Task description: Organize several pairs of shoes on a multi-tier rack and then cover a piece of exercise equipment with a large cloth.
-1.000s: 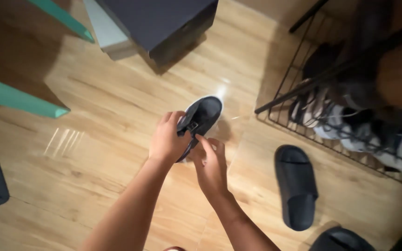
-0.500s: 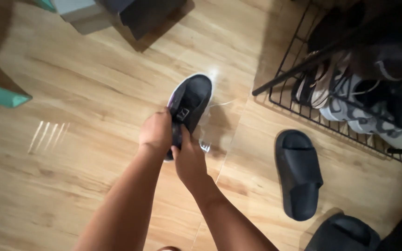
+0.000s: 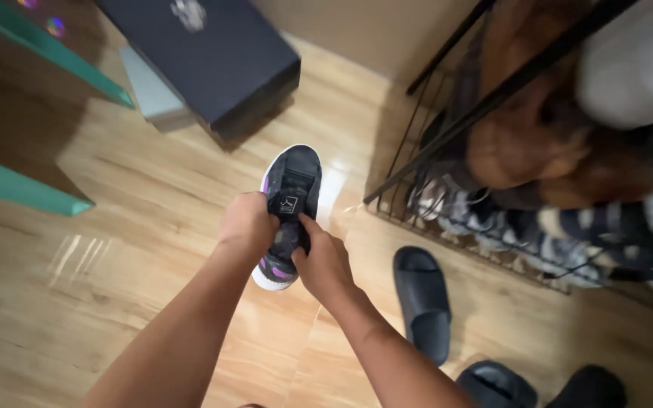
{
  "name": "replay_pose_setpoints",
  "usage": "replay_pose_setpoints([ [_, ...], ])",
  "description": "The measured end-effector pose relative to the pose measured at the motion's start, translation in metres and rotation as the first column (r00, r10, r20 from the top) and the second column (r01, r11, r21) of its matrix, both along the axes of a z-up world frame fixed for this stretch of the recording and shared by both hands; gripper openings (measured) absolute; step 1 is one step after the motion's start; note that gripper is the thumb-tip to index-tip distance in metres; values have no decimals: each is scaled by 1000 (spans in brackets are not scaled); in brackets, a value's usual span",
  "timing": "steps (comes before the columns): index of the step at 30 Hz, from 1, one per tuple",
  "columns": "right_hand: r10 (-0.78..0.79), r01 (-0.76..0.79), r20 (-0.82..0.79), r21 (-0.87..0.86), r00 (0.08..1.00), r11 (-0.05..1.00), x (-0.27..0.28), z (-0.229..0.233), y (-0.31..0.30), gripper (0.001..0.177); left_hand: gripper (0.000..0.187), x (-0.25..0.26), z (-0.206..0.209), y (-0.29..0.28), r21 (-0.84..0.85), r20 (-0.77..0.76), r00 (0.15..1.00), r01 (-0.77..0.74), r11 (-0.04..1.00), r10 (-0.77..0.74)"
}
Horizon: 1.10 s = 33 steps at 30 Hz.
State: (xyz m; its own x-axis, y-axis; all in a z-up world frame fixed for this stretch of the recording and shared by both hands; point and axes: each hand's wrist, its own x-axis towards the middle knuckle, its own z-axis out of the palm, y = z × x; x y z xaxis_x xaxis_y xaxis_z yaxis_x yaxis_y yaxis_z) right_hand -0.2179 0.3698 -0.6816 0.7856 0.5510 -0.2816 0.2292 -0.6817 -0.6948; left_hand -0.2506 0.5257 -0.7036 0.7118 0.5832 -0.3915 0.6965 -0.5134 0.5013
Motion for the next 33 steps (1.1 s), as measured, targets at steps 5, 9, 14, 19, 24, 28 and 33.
replay_pose_setpoints([
  [5, 26, -27, 42, 21, 999, 999, 11, 110, -8, 61, 24, 6, 99, -4, 45, 61, 998, -5, 999, 2],
  [9, 6, -19, 88, 145, 996, 989, 14, 179, -23, 56, 26, 3, 181, -12, 81, 121, 993, -22, 996, 12],
  [14, 10, -31, 151, 140, 988, 990, 11, 271, -41, 51, 28, -9, 263, -23, 126, 250, 968, -8, 992, -24],
  [19, -9, 4, 46, 113, 999, 994, 3, 385, -61, 52, 28, -28, 368, -38, 58, 363, 932, -4, 998, -17],
  [24, 53, -94, 171, 243, 984, 966, 1, 487, -98, 50, 30, -41, 482, -69, 0, 423, 906, -18, 1000, 16],
  [28, 64, -131, 246, 263, 967, 956, -2, 567, -125, 50, 34, -48, 554, -91, -77, 501, 863, -32, 997, 67],
  [33, 89, -224, 350, 369, 933, 902, 3, 642, -155, 52, 38, -55, 656, -120, -44, 557, 830, -10, 999, 32],
])
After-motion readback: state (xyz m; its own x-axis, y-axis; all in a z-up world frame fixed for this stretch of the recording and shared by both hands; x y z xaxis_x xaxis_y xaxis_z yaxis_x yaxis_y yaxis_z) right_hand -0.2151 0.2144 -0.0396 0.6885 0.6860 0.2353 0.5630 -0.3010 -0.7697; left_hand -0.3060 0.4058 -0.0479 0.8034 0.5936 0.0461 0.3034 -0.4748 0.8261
